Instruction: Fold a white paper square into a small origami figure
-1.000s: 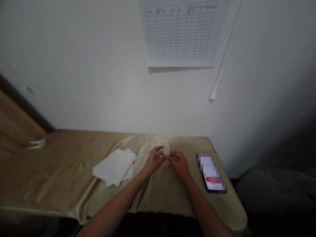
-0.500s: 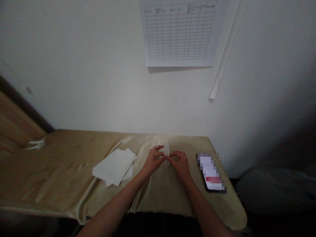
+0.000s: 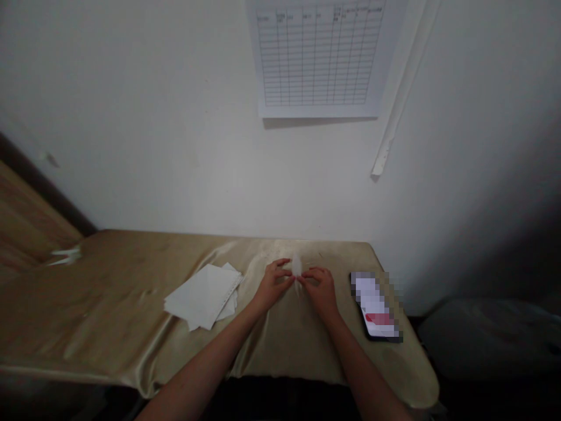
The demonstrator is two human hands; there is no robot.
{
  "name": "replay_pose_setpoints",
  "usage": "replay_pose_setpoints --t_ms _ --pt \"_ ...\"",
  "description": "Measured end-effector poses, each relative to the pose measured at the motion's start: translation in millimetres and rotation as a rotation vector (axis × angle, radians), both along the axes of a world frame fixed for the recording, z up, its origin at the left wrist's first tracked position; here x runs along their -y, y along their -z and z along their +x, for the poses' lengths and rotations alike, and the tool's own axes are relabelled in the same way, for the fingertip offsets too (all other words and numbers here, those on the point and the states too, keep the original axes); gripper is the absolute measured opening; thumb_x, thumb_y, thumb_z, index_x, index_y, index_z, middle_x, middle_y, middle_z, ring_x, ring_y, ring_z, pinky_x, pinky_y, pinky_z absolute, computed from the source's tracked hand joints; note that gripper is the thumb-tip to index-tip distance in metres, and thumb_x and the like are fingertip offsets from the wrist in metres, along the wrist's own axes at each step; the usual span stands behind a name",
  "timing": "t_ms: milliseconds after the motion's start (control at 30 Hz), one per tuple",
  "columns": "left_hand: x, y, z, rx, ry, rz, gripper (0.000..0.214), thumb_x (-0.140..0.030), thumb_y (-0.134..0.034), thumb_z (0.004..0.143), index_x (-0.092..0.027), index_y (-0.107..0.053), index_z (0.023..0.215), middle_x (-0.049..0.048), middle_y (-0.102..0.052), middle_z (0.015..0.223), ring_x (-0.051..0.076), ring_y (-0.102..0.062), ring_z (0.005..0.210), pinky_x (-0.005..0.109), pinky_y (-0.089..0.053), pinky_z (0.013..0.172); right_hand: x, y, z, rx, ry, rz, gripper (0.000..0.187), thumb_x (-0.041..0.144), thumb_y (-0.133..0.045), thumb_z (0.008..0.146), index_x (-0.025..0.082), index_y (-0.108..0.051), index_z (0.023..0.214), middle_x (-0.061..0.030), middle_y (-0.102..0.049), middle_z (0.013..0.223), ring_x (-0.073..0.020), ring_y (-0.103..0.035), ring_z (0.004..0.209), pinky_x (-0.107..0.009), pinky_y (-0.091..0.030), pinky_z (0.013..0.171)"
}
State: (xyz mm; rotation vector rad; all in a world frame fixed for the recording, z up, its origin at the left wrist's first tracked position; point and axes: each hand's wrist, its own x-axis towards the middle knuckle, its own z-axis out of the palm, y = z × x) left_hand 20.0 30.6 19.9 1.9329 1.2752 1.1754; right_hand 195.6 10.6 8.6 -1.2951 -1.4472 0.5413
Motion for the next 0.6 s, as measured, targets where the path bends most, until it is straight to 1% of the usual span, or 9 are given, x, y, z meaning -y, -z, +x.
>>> replay_pose_setpoints --t_ms 133,233,367,433,533,600 --pt "-0.2 0.0 -0.3 -0.003 -0.010 0.024 0.005 -0.023 -0.073 0.080 -0.024 -0.078 0.082 0.0080 -0.062 0.128 0.027 -0.052 0.124 0.046 -0.037 0.110 -0.3 0.2 0.0 -0.036 0.008 -0.013 0.023 0.048 -0.071 0.075 0.025 -0.076 0.075 -0.0085 -0.072 0.094 -0.0265 -0.063 0.100 -0.046 -0.045 0.098" --pt "-0.7 0.3 -0.9 -0.019 -0.011 0.028 0.007 -0.023 -0.071 0.081 -0.024 -0.078 0.082 0.0080 -0.062 0.128 0.027 -0.052 0.123 0.047 -0.037 0.109 -0.2 0.0 -0.3 -0.063 0.026 -0.037 0.024 0.047 -0.072 0.072 0.024 -0.074 0.076 -0.0093 -0.071 0.098 -0.0267 -0.064 0.100 -0.046 -0.046 0.098" --pt "-1.7 2.3 -1.1 -0.041 -0.031 0.029 0.007 -0.023 -0.071 0.081 -0.024 -0.078 0.081 0.0079 -0.062 0.128 0.027 -0.052 0.123 0.047 -0.038 0.108 0.2 -1.5 -1.8 -0.172 -0.018 -0.077 0.029 0.047 -0.076 0.066 0.022 -0.066 0.078 -0.0053 -0.071 0.085 -0.0234 -0.066 0.085 -0.041 -0.052 0.086" --pt "-1.9 3.3 -0.8 -0.063 -0.035 0.035 0.007 -0.024 -0.072 0.081 -0.024 -0.078 0.080 0.0079 -0.062 0.128 0.027 -0.052 0.122 0.048 -0.038 0.108 0.3 -2.2 -2.6 -0.215 -0.027 -0.082 0.031 0.047 -0.076 0.064 0.022 -0.061 0.075 -0.0047 -0.071 0.085 -0.0221 -0.067 0.081 -0.038 -0.053 0.080" --pt "-1.8 4.2 -0.5 -0.100 -0.041 0.044 0.007 -0.025 -0.072 0.081 -0.023 -0.078 0.079 0.0078 -0.062 0.128 0.027 -0.052 0.122 0.048 -0.038 0.108 0.3 -2.0 -2.9 -0.222 -0.032 -0.086 0.031 0.047 -0.076 0.065 0.022 -0.058 0.074 -0.0056 -0.072 0.090 -0.0219 -0.067 0.080 -0.038 -0.054 0.079" --pt "-1.8 4.6 -0.4 -0.112 -0.044 0.045 0.006 -0.025 -0.072 0.080 -0.023 -0.078 0.079 0.0075 -0.062 0.128 0.027 -0.052 0.121 0.048 -0.038 0.108 0.0 -0.9 -2.2 -0.200 -0.043 -0.089 0.030 0.046 -0.075 0.066 0.023 -0.059 0.076 -0.0054 -0.071 0.089 -0.0222 -0.068 0.081 -0.038 -0.054 0.080"
